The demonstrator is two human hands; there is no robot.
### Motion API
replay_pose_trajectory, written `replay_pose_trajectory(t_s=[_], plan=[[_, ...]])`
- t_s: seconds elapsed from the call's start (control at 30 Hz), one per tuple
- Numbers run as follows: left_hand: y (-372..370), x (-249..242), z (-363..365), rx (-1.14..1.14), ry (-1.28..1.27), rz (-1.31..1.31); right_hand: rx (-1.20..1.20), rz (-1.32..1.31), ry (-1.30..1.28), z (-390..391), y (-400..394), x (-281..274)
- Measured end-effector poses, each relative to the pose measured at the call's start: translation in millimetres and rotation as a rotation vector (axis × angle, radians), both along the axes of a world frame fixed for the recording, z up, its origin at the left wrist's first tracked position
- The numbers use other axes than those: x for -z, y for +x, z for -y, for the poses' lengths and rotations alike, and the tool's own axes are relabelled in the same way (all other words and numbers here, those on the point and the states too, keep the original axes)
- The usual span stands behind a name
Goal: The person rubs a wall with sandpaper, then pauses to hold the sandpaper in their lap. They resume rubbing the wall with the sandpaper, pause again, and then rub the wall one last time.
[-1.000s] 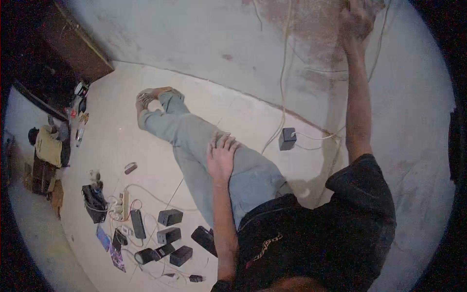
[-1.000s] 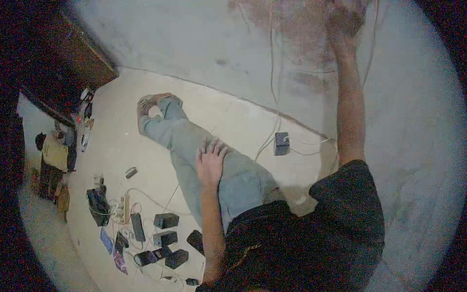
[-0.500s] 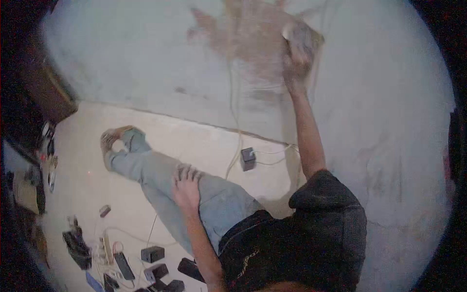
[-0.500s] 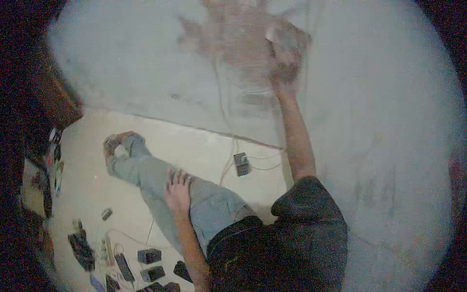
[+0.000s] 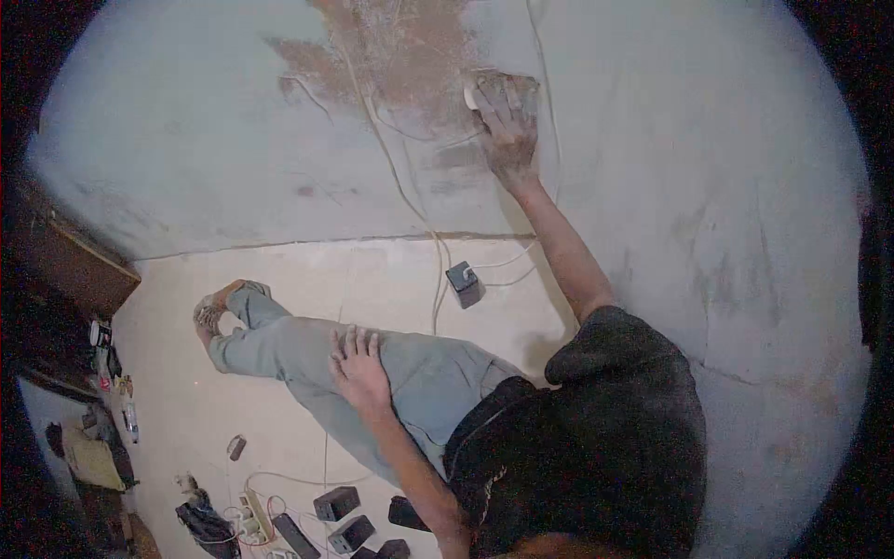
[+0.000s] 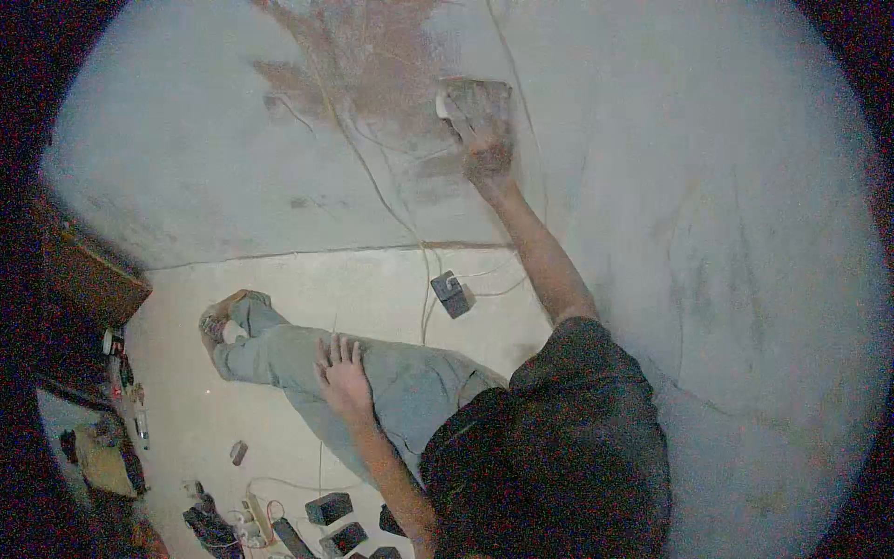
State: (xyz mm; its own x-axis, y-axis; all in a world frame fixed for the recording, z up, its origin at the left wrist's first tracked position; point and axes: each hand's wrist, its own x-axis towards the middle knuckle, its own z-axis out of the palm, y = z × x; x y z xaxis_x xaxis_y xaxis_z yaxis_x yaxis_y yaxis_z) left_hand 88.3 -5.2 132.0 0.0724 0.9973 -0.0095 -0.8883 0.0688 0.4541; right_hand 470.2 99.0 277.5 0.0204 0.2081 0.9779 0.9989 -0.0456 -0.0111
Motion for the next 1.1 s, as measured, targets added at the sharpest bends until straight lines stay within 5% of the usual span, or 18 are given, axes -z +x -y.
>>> replay_pose_trajectory(t_s=[0.17,0.23,0.37,0.57,0.67,0.77,0.87,1.03,1.1], plan=[[-2.3,6.5,-1.7,0.018,0.039,-0.028,0.145,0.000,0.122,-35.8,-9.7,-97.3],[0.4,1.7,-0.7,0.009,0.033,0.014,-0.008,-0.054,0.291,-37.5,-16.1,-145.5],[1.6,0.3,0.0,-0.020,0.023,-0.017,0.019,-0.006,0.287,-27.6,-11.3,-130.4],[-0.3,1.4,-0.4,-0.022,0.026,0.002,0.073,0.028,0.007,-4.7,18.5,19.5],[0.8,-1.4,-1.0,-0.025,0.004,0.019,0.108,-0.035,-0.004,-16.7,21.6,1.4],[4.3,-7.1,-1.7,-0.039,-0.066,0.030,0.022,0.083,0.152,-15.8,5.1,-92.3],[4.1,-3.7,-2.8,-0.034,-0.071,0.059,-0.037,0.036,0.200,-17.9,-2.2,-123.2],[3.1,-6.7,-2.5,-0.004,-0.001,0.067,-0.097,0.121,0.289,-20.8,4.2,-111.3],[4.6,-11.7,-1.5,-0.027,-0.033,0.079,-0.084,0.067,0.139,-15.9,12.7,-84.1]])
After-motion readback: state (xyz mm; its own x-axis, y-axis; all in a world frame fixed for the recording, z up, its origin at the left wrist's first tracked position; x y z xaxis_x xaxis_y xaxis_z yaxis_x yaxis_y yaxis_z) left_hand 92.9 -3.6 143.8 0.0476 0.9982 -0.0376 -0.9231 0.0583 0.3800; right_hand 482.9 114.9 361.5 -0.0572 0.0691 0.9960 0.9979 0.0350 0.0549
